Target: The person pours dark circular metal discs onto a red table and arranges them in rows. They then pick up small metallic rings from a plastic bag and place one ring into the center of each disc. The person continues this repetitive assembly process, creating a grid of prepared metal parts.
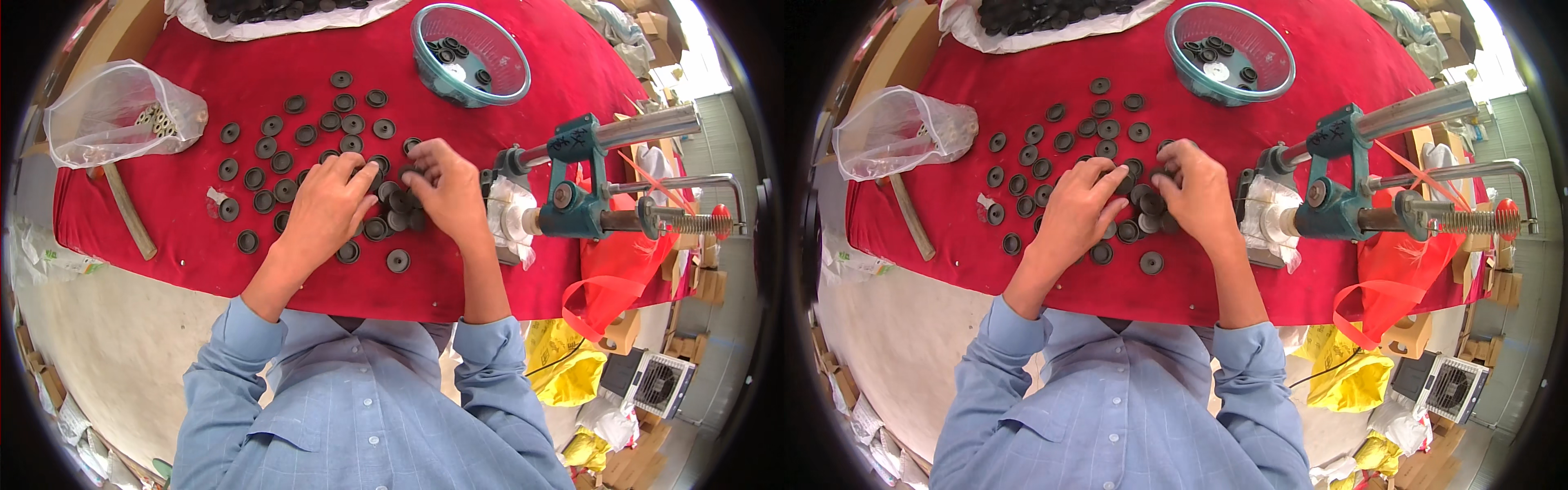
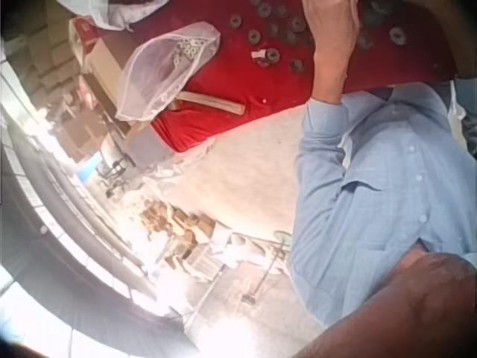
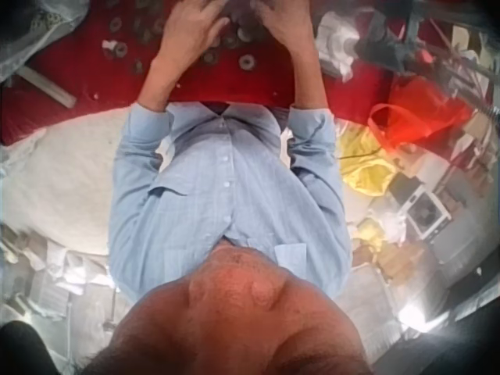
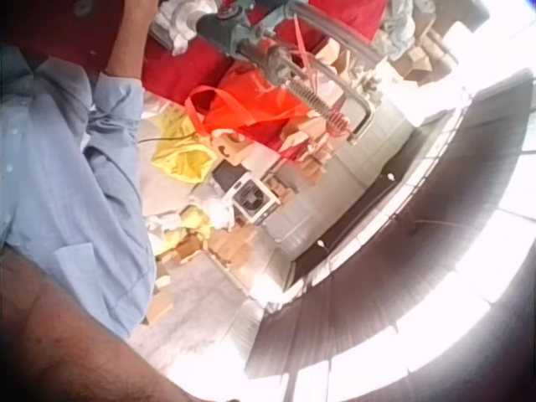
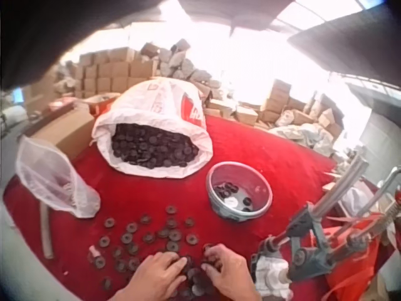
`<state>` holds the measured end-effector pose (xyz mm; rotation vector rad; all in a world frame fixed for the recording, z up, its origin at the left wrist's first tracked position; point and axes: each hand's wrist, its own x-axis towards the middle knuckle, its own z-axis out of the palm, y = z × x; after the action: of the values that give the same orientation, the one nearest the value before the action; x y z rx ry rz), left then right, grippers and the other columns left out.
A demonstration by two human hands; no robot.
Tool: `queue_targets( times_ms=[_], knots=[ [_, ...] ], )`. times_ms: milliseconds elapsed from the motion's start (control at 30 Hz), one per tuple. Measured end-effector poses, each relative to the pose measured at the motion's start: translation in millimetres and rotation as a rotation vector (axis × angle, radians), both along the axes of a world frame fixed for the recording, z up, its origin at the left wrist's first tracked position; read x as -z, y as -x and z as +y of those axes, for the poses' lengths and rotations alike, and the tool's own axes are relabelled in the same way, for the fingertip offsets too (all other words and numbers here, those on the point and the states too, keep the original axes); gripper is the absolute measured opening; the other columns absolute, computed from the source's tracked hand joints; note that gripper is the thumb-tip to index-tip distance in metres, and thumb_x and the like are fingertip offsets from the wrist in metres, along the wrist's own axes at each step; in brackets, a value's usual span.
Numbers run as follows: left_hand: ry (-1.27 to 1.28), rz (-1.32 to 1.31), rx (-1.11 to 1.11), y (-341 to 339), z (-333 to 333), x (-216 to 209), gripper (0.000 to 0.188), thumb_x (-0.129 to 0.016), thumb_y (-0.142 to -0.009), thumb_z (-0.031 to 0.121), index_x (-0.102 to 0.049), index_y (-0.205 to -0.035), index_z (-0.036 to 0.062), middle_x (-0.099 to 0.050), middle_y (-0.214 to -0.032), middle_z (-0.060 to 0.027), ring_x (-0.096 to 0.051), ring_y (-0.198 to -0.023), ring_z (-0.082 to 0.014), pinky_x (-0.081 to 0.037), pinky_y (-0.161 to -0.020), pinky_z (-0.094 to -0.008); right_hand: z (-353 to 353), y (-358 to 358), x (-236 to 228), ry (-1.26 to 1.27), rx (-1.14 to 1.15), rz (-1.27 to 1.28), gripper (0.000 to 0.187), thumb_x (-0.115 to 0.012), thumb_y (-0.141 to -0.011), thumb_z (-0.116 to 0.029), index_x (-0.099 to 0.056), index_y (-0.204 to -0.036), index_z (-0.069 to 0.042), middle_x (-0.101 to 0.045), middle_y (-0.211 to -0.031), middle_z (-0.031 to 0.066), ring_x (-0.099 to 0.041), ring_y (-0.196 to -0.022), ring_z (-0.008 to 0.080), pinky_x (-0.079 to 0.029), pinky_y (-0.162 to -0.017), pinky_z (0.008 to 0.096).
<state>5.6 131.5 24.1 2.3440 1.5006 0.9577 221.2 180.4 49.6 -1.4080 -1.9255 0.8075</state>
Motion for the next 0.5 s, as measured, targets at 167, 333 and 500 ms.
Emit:
queue_targets(
  times_ms=[167,333,500],
  knots=[
    [-0.03,-0.009,0.01,-2.3,6.6,9.4,0.044,-0.084,-0.083,0.004,-0.074,-0.126,0.0041,-0.067,-0.114,-0.0133,-0.069,-0.096,-0.0319,-0.058,-0.084,-0.0433,37.7,0.6,6.2,-0.384,0.181,-0.085,0.015,-0.076,-0.089,-0.004,-0.069,-0.103,-0.006,-0.07,-0.101,0.014,-0.072,-0.084,0.0365,-0.058,-0.075,0.0456],
    [0.099,-0.323,-0.045,5.2,-4.9,-5.2,0.04,-0.081,-0.082,-0.001,-0.071,-0.12,0.0028,-0.071,-0.115,-0.0119,-0.073,-0.092,-0.0233,-0.06,-0.08,-0.0347,65.0,0.8,32.2,-0.421,0.089,-0.212,0.022,-0.074,-0.089,-0.004,-0.076,-0.111,-0.008,-0.072,-0.11,0.0131,-0.073,-0.102,0.0369,-0.059,-0.088,0.0473],
    [0.023,-0.458,-0.207,41.0,-45.6,-14.7,0.029,-0.077,-0.08,-0.007,-0.064,-0.104,0.0021,-0.069,-0.111,-0.0128,-0.072,-0.1,-0.0212,-0.058,-0.087,-0.0333,44.7,-7.7,31.6,-0.427,0.022,-0.215,0.03,-0.079,-0.086,-0.007,-0.078,-0.116,-0.009,-0.072,-0.112,0.012,-0.07,-0.106,0.0362,-0.057,-0.093,0.0491]
  ],
)
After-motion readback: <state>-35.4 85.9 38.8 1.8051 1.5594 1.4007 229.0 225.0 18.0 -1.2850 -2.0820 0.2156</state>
